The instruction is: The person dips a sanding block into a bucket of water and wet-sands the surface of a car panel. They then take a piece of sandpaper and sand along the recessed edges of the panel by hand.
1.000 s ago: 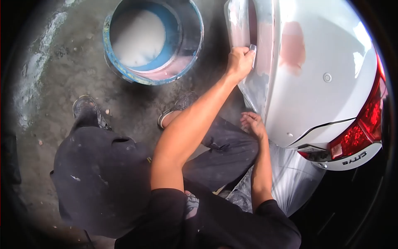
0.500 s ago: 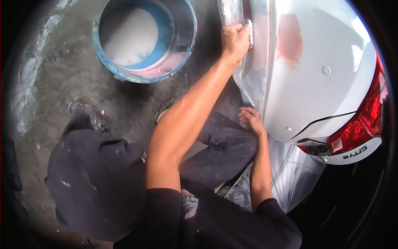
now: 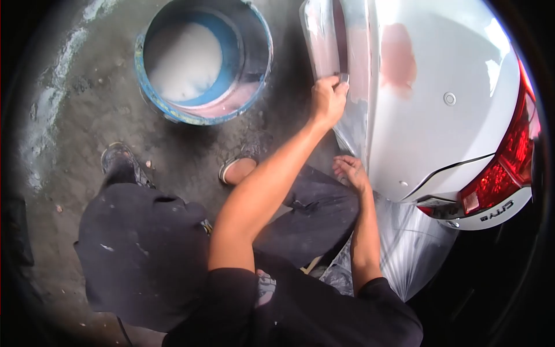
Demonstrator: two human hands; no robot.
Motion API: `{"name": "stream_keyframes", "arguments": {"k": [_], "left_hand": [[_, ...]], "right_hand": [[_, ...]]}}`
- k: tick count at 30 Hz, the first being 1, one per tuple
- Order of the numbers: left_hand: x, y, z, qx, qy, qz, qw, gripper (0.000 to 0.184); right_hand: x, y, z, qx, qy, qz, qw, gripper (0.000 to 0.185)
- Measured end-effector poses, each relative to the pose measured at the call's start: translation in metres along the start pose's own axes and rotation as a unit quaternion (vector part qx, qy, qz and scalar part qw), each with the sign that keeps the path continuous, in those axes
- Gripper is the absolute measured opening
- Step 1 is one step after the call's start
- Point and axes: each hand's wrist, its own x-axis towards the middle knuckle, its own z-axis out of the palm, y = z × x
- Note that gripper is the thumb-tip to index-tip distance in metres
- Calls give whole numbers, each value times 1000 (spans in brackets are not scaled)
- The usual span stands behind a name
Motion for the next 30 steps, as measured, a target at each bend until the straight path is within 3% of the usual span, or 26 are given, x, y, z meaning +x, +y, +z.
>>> {"name": "stream_keyframes", "arguments": {"k": [2, 3, 6, 8, 10, 11, 14, 16, 18, 22, 24, 30], "left_hand": [[10, -2, 0, -54, -69, -113, 990, 26], [16, 4, -3, -57, -65, -116, 990, 26], [19, 18, -7, -87, -45, -104, 990, 29], [-17, 7, -9, -60, -40, -27, 997, 27], [-41, -21, 10, -21, 101, 68, 992, 28], [-38, -19, 3, -32, 1, -48, 998, 30], [0, 12, -7, -39, -24, -3, 999, 32], [10, 10, -8, -73, -36, -55, 995, 31], [-14, 9, -16, -44, -54, -31, 997, 30], [-37, -11, -4, -25, 40, 34, 998, 30], [-6, 12, -11, -23, -30, 10, 999, 31], [-31, -1, -10, -83, -42, -108, 990, 31]], "right_hand": [[-1, -6, 1, -7, 2, -5, 1000, 31], [1, -9, 0, -13, 4, -10, 1000, 31], [-2, 4, 0, 16, 18, -23, 999, 31], [-12, 15, -3, 6, 12, -7, 1000, 31], [5, 5, -1, 1, 2, -18, 1000, 31], [3, 2, 0, 7, 1, -16, 1000, 32], [-1, -10, 1, 13, 10, -8, 1000, 32], [-14, 4, 1, 17, 18, 11, 1000, 32], [-3, 13, -1, -7, 1, -3, 1000, 31], [4, -10, -2, -11, 5, -12, 1000, 31], [-4, -16, 1, 44, 19, -33, 998, 30], [-2, 10, -1, -8, -6, 8, 1000, 30]]}}
